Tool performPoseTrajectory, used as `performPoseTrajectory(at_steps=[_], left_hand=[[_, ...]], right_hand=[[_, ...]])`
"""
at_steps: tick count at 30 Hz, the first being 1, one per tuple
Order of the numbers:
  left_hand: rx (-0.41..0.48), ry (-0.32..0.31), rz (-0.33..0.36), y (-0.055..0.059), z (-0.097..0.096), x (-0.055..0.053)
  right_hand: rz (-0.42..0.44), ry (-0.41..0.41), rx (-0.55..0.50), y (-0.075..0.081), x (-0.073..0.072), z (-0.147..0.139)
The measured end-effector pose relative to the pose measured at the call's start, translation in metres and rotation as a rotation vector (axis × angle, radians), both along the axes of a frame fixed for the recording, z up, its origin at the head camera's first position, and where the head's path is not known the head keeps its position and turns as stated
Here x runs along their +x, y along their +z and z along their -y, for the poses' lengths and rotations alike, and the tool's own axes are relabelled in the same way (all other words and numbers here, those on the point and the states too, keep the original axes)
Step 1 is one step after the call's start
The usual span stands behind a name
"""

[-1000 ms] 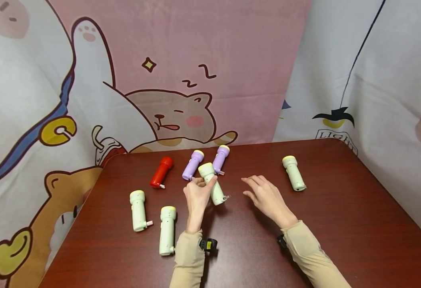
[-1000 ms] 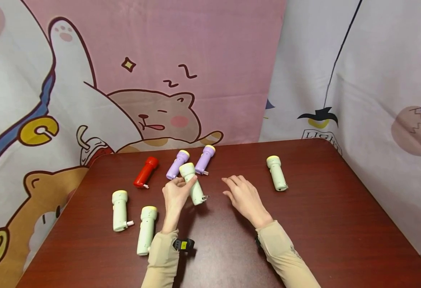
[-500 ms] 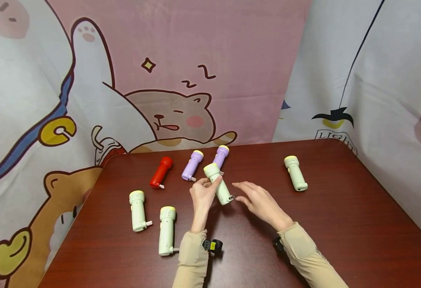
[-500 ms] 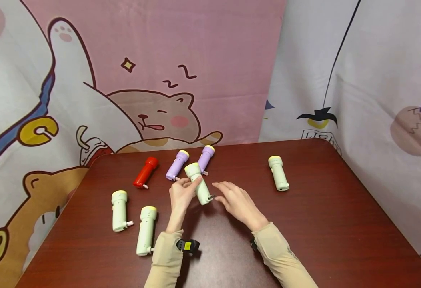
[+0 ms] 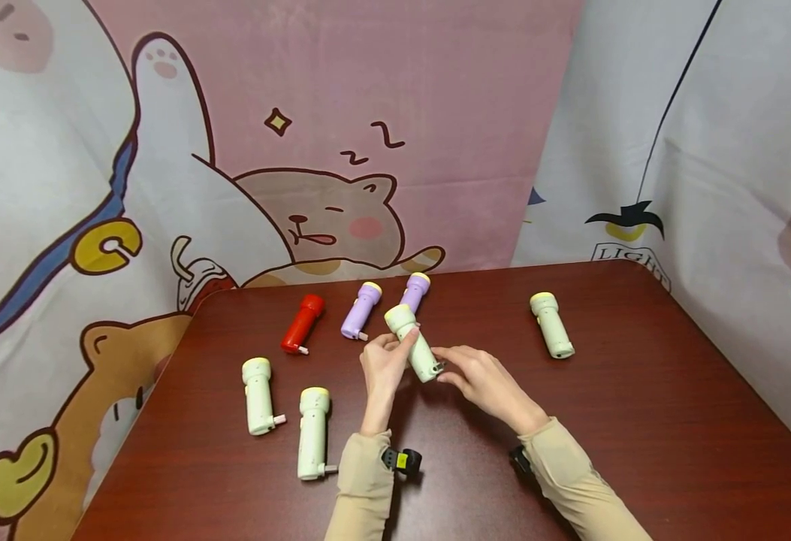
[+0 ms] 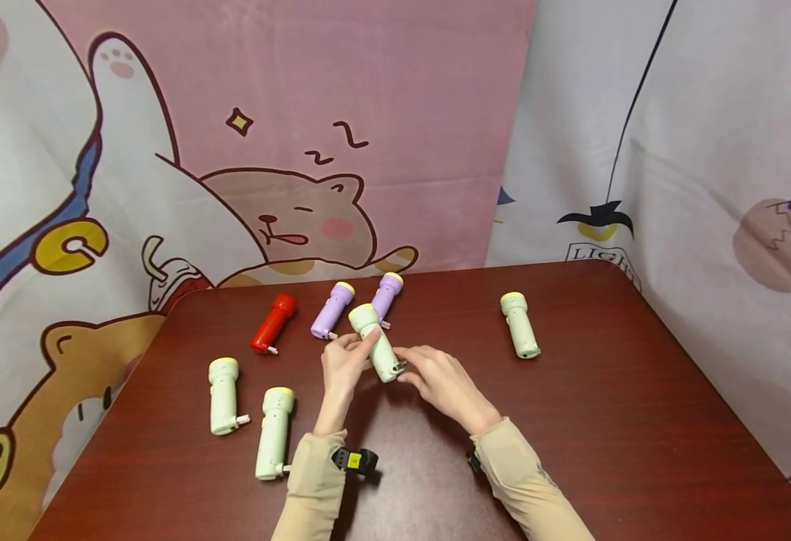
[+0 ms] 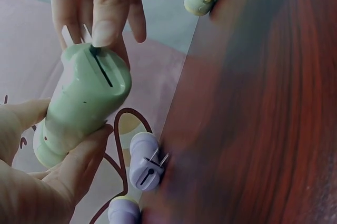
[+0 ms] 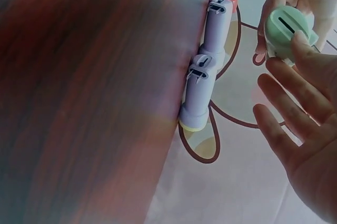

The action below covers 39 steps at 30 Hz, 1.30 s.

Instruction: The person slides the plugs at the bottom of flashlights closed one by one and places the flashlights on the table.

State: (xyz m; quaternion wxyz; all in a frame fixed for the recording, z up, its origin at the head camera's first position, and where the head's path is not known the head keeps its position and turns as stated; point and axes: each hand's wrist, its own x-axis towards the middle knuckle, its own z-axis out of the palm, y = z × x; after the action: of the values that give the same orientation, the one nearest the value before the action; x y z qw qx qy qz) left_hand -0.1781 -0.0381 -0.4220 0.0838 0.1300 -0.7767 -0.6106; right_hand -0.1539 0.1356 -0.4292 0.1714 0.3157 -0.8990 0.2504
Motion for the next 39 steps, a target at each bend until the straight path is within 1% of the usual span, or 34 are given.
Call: performPoseTrajectory(at_steps=[5, 7, 11, 20, 28, 39], left_hand=[[0.037, 0.000, 0.006, -0.0004, 0.0004, 0.0000], [0.034, 0.001, 0.006, -0.0005, 0.0007, 0.0001], [0.001, 0.003, 0.007, 0.0003, 0.0009, 0.0004], [-0.042, 0.012, 0.014, 0.0031, -0.0025, 0.0003], [-0.027, 0.009, -0.005, 0.0023, -0.0058, 0.0008], [-0.026, 0.027, 0.005, 0.0018, -0.0074, 0.0012]], right_hand=[[-0.002, 0.026, -0.010, 0.0008, -0.0002, 0.0011], [-0.003, 0.030, -0.009, 0.0012, -0.0001, 0.0016], [-0.011, 0.032, -0.008, 0.0019, 0.0000, 0.0021], [-0.059, 0.031, -0.020, 0.0003, -0.0011, 0.0012], [-0.095, 0.026, -0.041, 0.0007, -0.0010, 0.0011], [-0.117, 0.022, -0.064, 0.0019, -0.0007, 0.0031]])
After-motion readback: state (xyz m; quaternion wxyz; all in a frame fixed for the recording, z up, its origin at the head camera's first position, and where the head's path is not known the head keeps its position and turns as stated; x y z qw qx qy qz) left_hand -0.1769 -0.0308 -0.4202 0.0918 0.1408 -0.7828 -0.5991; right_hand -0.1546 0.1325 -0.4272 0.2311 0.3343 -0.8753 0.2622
